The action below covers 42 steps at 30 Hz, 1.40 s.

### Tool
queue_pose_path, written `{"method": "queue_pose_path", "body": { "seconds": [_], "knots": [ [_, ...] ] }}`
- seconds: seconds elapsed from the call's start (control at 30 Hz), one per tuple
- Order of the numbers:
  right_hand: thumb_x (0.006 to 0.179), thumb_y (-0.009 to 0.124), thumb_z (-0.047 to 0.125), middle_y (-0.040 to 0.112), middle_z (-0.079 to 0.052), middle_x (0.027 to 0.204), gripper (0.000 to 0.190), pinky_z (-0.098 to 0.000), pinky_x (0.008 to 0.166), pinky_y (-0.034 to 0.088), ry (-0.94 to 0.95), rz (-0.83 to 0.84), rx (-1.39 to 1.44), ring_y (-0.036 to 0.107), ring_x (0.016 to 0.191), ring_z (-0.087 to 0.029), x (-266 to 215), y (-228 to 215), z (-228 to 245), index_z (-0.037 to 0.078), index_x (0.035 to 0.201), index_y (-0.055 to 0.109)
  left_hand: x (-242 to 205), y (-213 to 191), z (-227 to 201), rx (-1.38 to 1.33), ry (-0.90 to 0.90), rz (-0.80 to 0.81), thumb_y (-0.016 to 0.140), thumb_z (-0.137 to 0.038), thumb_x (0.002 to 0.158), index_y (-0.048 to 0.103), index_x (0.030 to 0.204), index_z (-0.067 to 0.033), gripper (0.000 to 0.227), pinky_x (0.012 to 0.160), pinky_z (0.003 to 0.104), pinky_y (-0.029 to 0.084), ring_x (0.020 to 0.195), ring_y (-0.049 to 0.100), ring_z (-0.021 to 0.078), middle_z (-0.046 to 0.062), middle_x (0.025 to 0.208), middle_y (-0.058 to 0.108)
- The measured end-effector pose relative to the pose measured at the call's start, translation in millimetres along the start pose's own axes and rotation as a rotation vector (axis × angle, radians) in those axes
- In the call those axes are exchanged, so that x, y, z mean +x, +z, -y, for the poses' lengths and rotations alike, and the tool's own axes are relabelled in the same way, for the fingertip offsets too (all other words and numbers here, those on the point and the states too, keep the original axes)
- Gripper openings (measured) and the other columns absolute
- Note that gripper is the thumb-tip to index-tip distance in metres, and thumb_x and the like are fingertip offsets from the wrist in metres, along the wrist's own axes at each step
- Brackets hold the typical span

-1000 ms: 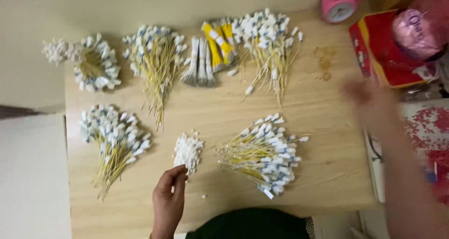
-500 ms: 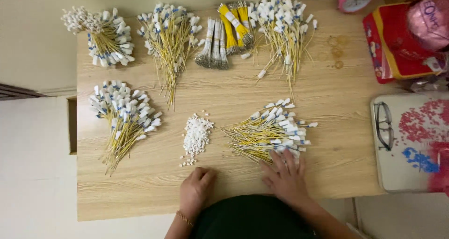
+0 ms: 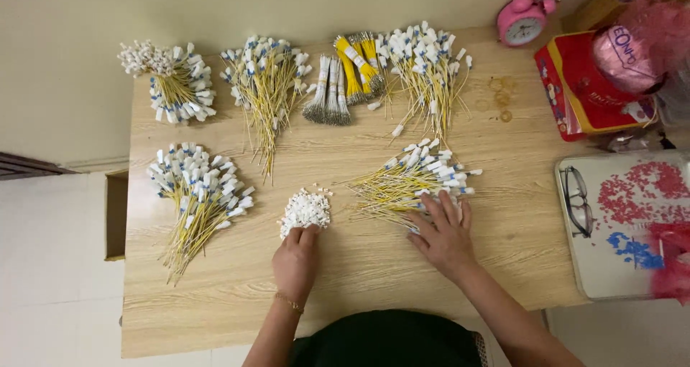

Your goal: Assembling wire components by manually attaching white plastic caps to the ends of wire strands.

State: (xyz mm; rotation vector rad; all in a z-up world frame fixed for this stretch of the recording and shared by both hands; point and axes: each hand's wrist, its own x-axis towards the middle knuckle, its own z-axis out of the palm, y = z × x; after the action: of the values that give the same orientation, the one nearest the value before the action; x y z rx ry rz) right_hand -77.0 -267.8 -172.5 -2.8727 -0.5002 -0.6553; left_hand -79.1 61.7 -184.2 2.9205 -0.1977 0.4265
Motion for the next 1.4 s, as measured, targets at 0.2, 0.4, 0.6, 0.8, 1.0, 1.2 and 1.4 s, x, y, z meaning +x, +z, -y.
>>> {"method": "queue_pose_path", "body": {
  "seconds": [0.2, 0.4, 0.6, 0.8, 1.0, 1.2, 1.4],
  "knots": [
    [0.097, 0.064, 0.020, 0.061, -0.002, 0.128, 0.017, -0.0499, 0.111, 0.031, 0.304, 0.044, 0.096, 0.051, 0.124, -0.026, 14, -29, -12, 0.020, 0.115, 0.063, -3, -68, -27, -0.321, -0.118, 0.164, 0.066, -0.018, 0.091, 0.073, 0.111, -0.0161, 0.021, 0.060, 0.035, 0.055, 0.073, 0.069, 0.0222, 0.002, 0.102, 0.070],
    [0.090, 0.069, 0.022, 0.070, -0.003, 0.104, 0.029, -0.0422, 0.091, 0.045, 0.487, 0.189, 0.093, 0.065, 0.094, -0.025, 41, -31, -41, 0.016, 0.119, 0.072, -9, -80, -45, -0.505, -0.052, 0.237, 0.067, -0.014, 0.089, 0.074, 0.107, -0.0146, 0.020, 0.059, 0.034, 0.057, 0.069, 0.070, 0.0213, 0.000, 0.102, 0.071],
    [0.094, 0.065, 0.033, 0.067, 0.000, 0.101, 0.031, -0.0441, 0.096, 0.041, 0.472, 0.319, -0.002, 0.062, 0.099, -0.025, 57, -35, -39, 0.025, 0.123, 0.072, 6, -95, -57, -0.586, -0.021, 0.228, 0.067, -0.011, 0.088, 0.074, 0.106, -0.0132, 0.020, 0.062, 0.032, 0.056, 0.072, 0.070, 0.0199, 0.000, 0.101, 0.071],
    [0.094, 0.064, 0.042, 0.066, 0.005, 0.102, 0.024, -0.0445, 0.097, 0.035, 0.249, 0.350, -0.015, 0.056, 0.098, -0.019, 70, -34, -25, 0.031, 0.109, 0.078, 14, -109, -69, -0.662, -0.025, 0.212, 0.068, -0.009, 0.087, 0.075, 0.104, -0.0103, 0.019, 0.058, 0.030, 0.056, 0.065, 0.069, 0.0173, 0.001, 0.099, 0.072],
    [0.094, 0.062, 0.039, 0.067, 0.001, 0.106, 0.032, -0.0423, 0.091, 0.032, 0.367, 0.598, -0.068, 0.051, 0.099, -0.023, 96, -40, -5, 0.030, 0.122, 0.074, 11, -110, -72, -0.703, -0.069, 0.280, 0.068, -0.009, 0.087, 0.074, 0.105, -0.0123, 0.020, 0.061, 0.030, 0.057, 0.067, 0.069, 0.0179, 0.000, 0.101, 0.072],
    [0.091, 0.062, 0.031, 0.070, 0.000, 0.111, 0.023, -0.0435, 0.094, 0.031, 0.344, 0.556, -0.032, 0.052, 0.106, -0.025, 99, -37, -6, 0.023, 0.107, 0.077, 15, -118, -75, -0.731, -0.059, 0.214, 0.069, -0.006, 0.085, 0.075, 0.104, -0.0105, 0.021, 0.054, 0.029, 0.053, 0.058, 0.064, 0.0156, 0.000, 0.099, 0.072],
    [0.098, 0.060, 0.028, 0.079, 0.001, 0.108, 0.022, -0.0411, 0.097, 0.036, 0.294, 0.421, -0.008, 0.068, 0.095, -0.020, 95, -54, -28, 0.024, 0.115, 0.073, 25, -130, -79, -0.747, -0.037, 0.161, 0.069, -0.005, 0.084, 0.072, 0.109, -0.0108, 0.026, 0.053, 0.029, 0.053, 0.060, 0.064, 0.0162, 0.003, 0.101, 0.072]
  ]
}}
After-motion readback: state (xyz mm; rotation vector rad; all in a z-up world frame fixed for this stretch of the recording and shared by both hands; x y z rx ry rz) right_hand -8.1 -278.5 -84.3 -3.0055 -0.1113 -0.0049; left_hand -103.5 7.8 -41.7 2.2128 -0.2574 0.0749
